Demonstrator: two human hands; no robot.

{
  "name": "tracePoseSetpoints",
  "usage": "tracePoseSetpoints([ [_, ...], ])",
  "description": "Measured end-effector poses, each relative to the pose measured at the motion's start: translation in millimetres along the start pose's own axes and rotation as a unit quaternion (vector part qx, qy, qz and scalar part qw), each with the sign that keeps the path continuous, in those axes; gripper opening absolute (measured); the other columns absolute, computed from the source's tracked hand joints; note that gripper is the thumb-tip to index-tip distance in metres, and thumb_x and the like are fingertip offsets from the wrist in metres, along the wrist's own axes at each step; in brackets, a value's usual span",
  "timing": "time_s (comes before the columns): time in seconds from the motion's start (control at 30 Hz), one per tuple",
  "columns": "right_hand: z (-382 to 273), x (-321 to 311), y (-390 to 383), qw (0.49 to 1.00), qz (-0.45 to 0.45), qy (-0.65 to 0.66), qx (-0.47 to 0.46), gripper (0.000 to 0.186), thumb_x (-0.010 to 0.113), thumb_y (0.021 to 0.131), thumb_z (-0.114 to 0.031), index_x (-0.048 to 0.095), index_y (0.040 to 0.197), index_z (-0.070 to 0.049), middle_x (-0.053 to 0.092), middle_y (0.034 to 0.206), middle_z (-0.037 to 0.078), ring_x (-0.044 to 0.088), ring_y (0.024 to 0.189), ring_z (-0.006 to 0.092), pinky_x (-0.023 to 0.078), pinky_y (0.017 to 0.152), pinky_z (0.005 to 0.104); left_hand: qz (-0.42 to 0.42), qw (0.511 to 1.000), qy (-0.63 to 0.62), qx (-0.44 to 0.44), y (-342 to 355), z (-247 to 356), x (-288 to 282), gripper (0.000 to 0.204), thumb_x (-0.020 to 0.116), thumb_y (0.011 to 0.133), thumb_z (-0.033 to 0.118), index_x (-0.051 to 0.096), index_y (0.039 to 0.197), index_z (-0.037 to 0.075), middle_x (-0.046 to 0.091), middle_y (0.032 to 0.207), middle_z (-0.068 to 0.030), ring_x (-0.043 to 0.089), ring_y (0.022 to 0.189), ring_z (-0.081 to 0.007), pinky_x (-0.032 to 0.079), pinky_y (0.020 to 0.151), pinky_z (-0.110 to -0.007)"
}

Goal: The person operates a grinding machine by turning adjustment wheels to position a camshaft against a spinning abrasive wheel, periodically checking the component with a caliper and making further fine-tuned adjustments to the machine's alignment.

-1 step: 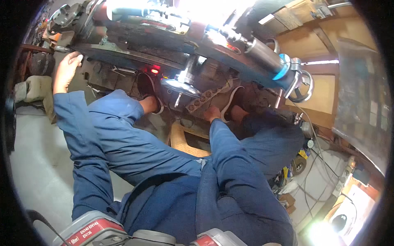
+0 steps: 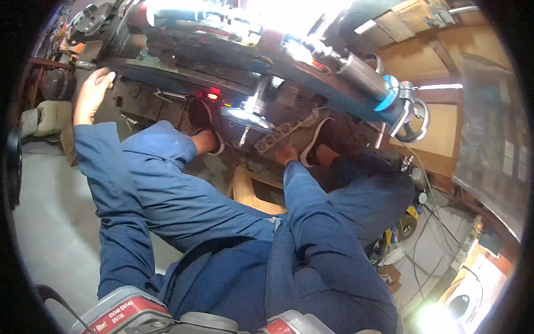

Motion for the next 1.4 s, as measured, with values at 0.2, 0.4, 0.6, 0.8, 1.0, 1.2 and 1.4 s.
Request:
tracePoseSetpoints([
  [0.2, -77.1, 108.5, 81.5, 0.961, 0.021, 0.234, -0.144, 0.031, 0.071, 0.083, -0.018, 0.065, 0.110, -0.002, 0.070, 0.088, 0.015, 0.069, 0.080, 0.0319, 0.056, 0.064, 0.0430, -0.077, 0.996, 0.046, 0.016, -14.0, 38.0, 24.3, 0.070, 0.073, 0.089, 0.037, 0.049, 0.139, -0.004, 0.069, 0.115, -0.0168, 0.064, 0.100, -0.0202, 0.049, 0.092, -0.033],
  [0.4, -118.0, 104.4, 86.2, 0.915, 0.203, 0.327, 0.119, 0.037, 0.062, 0.091, -0.031, 0.069, 0.110, -0.001, 0.070, 0.101, 0.020, 0.066, 0.101, 0.0362, 0.051, 0.086, 0.0448, -0.097, 0.985, 0.137, 0.027, -6.2, 57.8, 41.9, 0.067, 0.072, 0.089, 0.041, 0.052, 0.138, -0.001, 0.069, 0.117, -0.0175, 0.065, 0.106, -0.0233, 0.051, 0.092, -0.036],
  [0.6, -126.7, 11.3, 36.4, 0.924, 0.352, -0.005, 0.148, 0.042, 0.052, 0.097, -0.038, 0.071, 0.106, -0.001, 0.069, 0.111, 0.024, 0.063, 0.110, 0.0421, 0.046, 0.100, 0.0443, -0.086, 0.977, 0.188, 0.043, 7.7, 65.5, 44.4, 0.062, 0.069, 0.092, 0.034, 0.051, 0.138, -0.003, 0.068, 0.120, -0.0165, 0.063, 0.112, -0.0215, 0.047, 0.099, -0.033],
  [0.8, -66.2, -34.4, -22.9, 0.864, 0.381, 0.234, 0.232, 0.037, 0.057, 0.091, -0.033, 0.068, 0.109, -0.002, 0.070, 0.104, 0.023, 0.066, 0.102, 0.0433, 0.051, 0.089, 0.0495, -0.106, 0.972, 0.203, 0.053, 5.0, 65.7, 51.8, 0.062, 0.069, 0.092, 0.033, 0.051, 0.138, -0.003, 0.067, 0.122, -0.0162, 0.062, 0.113, -0.0211, 0.046, 0.100, -0.033],
  [1.0, -54.4, -46.1, -33.0, 0.848, 0.395, 0.213, 0.281, 0.032, 0.064, 0.085, -0.025, 0.069, 0.104, -0.001, 0.071, 0.098, 0.023, 0.068, 0.095, 0.0439, 0.054, 0.081, 0.0509, -0.117, 0.975, 0.178, 0.061, 3.5, 63.0, 55.5, 0.065, 0.069, 0.090, 0.039, 0.052, 0.136, -0.003, 0.066, 0.122, -0.0193, 0.062, 0.112, -0.0247, 0.047, 0.099, -0.035],
  [1.2, -30.8, -22.5, -8.2, 0.863, 0.310, 0.171, 0.361, 0.031, 0.064, 0.085, -0.030, 0.073, 0.099, -0.003, 0.071, 0.098, 0.024, 0.068, 0.096, 0.0427, 0.056, 0.079, 0.0505, -0.115, 0.974, 0.177, 0.085, 1.1, 72.0, 59.6, 0.066, 0.070, 0.089, 0.045, 0.056, 0.132, -0.004, 0.066, 0.119, -0.0214, 0.063, 0.110, -0.0271, 0.048, 0.096, -0.037],
  [1.4, -19.1, -27.4, -3.2, 0.876, 0.328, 0.141, 0.325, 0.034, 0.062, 0.088, -0.033, 0.071, 0.102, -0.003, 0.072, 0.097, 0.022, 0.069, 0.094, 0.0406, 0.055, 0.078, 0.0495, -0.124, 0.975, 0.152, 0.104, 2.6, 73.2, 60.0, 0.055, 0.070, 0.091, 0.035, 0.059, 0.128, -0.004, 0.069, 0.113, -0.0179, 0.065, 0.105, -0.0243, 0.049, 0.095, -0.035],
])
Point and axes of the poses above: each hand's wrist, its own y-axis towards the middle knuckle, its own x-axis out of the palm, z = x × y, the point moved 6 cm from there along y, towards the middle knuckle
